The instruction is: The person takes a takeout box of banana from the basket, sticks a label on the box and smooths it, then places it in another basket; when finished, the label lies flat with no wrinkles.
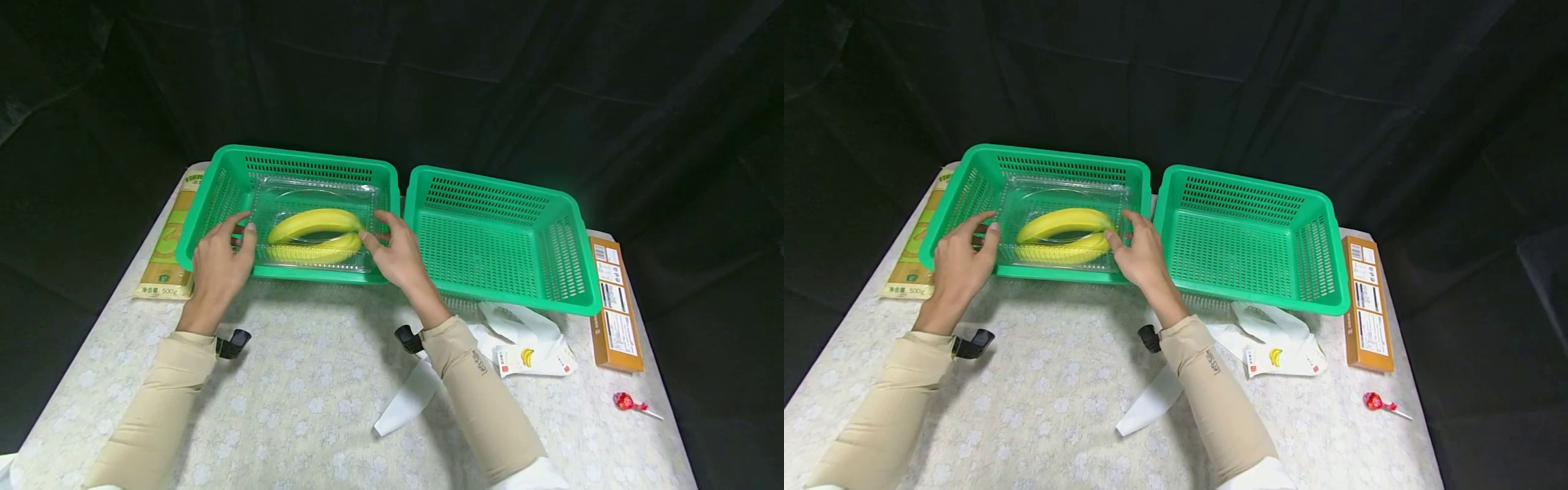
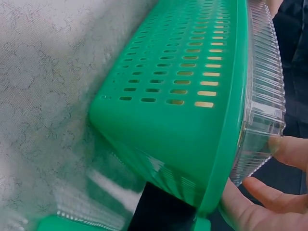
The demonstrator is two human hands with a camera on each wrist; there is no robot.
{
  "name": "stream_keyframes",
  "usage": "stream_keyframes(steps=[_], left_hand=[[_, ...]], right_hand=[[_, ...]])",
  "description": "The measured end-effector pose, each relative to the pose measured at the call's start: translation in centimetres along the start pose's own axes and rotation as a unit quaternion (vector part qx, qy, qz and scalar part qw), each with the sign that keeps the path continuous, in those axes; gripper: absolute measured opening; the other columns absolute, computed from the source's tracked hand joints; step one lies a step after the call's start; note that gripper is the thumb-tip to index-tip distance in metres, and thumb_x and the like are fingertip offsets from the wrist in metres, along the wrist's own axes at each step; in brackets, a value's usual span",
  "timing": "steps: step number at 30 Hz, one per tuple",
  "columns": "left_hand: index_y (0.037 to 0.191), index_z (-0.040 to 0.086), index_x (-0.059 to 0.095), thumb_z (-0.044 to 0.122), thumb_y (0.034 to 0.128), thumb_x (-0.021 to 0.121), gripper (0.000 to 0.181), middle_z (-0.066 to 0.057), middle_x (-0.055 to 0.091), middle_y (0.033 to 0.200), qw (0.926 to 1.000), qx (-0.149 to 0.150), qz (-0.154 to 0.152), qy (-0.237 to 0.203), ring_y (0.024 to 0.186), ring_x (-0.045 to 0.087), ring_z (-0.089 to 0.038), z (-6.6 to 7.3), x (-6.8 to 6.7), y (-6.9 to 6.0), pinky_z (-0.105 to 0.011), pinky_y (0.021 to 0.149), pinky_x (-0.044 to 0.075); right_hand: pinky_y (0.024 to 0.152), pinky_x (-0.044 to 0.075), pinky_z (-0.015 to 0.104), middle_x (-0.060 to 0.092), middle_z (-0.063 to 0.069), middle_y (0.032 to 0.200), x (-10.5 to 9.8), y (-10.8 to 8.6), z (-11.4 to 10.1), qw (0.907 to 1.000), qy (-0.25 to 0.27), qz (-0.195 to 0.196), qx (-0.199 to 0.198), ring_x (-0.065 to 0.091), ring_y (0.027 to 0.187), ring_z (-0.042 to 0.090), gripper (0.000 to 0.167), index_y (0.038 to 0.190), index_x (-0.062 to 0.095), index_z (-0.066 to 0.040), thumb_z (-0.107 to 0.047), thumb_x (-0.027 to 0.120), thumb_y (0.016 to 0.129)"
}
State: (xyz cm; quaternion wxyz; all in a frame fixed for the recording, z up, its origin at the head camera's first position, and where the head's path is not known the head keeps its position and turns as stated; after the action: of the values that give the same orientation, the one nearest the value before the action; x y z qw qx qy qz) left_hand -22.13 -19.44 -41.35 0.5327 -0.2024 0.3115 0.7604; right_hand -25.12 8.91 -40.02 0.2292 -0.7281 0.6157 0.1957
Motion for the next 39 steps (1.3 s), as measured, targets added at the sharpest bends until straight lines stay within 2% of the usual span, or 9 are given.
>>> stream_keyframes(steps=[6, 15, 26, 34, 39], left_hand=[[0.137, 0.011, 0.062, 0.031, 0.1034, 0.048, 0.042, -0.022, 0.072, 0.113, 1.0000, -0.001, 0.001, -0.006, 0.092, 0.069, -0.037, 0.2, -0.2, -0.1, -0.055, 0.084, 0.048], [0.133, 0.010, 0.065, 0.028, 0.1018, 0.051, 0.039, -0.021, 0.074, 0.108, 0.9997, 0.009, 0.022, -0.008, 0.086, 0.070, -0.036, 1.1, -1.3, -0.6, -0.053, 0.079, 0.049], [0.135, 0.009, 0.064, 0.029, 0.1023, 0.051, 0.040, -0.021, 0.074, 0.110, 0.9998, 0.015, 0.014, -0.004, 0.086, 0.070, -0.035, 0.9, -1.2, -0.9, -0.053, 0.077, 0.050], [0.135, 0.009, 0.063, 0.030, 0.1025, 0.051, 0.041, -0.021, 0.073, 0.110, 0.9998, 0.014, 0.010, -0.001, 0.087, 0.070, -0.035, 0.8, -1.1, -0.9, -0.053, 0.076, 0.050], [0.135, 0.008, 0.064, 0.029, 0.1023, 0.051, 0.040, -0.021, 0.073, 0.111, 0.9998, 0.015, 0.015, -0.005, 0.087, 0.070, -0.035, 1.1, -1.4, -1.0, -0.052, 0.076, 0.050]], right_hand=[[0.099, 0.055, 0.046, 0.040, 0.010, 0.158, -0.1, -0.2, -0.1, 1.0000, 0.000, -0.002, 0.000, 0.056, 0.133, 0.033, 0.057, 0.153, 0.041, -0.012, -0.029, 0.060, 0.102], [0.099, 0.055, 0.047, 0.041, 0.011, 0.158, -0.5, -0.8, -0.7, 0.9999, -0.008, -0.004, -0.013, 0.056, 0.133, 0.035, 0.058, 0.152, 0.041, -0.012, -0.029, 0.061, 0.101], [0.092, 0.058, 0.045, 0.040, 0.011, 0.158, -0.4, -1.2, -0.3, 0.9999, -0.003, -0.001, -0.015, 0.058, 0.131, 0.033, 0.058, 0.153, 0.041, -0.012, -0.028, 0.062, 0.100], [0.091, 0.059, 0.043, 0.040, 0.016, 0.159, -0.2, -1.3, 0.2, 0.9997, 0.016, -0.018, 0.007, 0.059, 0.131, 0.030, 0.061, 0.155, 0.038, -0.015, -0.032, 0.061, 0.101], [0.096, 0.057, 0.045, 0.043, 0.018, 0.156, -0.5, -1.5, 0.0, 0.9996, 0.012, -0.020, 0.014, 0.059, 0.131, 0.032, 0.061, 0.153, 0.040, -0.015, -0.035, 0.061, 0.101]])
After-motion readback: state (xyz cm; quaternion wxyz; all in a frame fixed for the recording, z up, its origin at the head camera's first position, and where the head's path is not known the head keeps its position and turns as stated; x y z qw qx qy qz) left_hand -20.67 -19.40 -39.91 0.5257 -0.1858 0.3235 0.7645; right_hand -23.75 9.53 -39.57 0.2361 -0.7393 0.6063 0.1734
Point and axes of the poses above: each hand's wrist, its own y-axis towards the middle knuckle, its own x-axis out of the palm, z = x × y, the point moved 8 cm from there along y, towards the middle knuckle
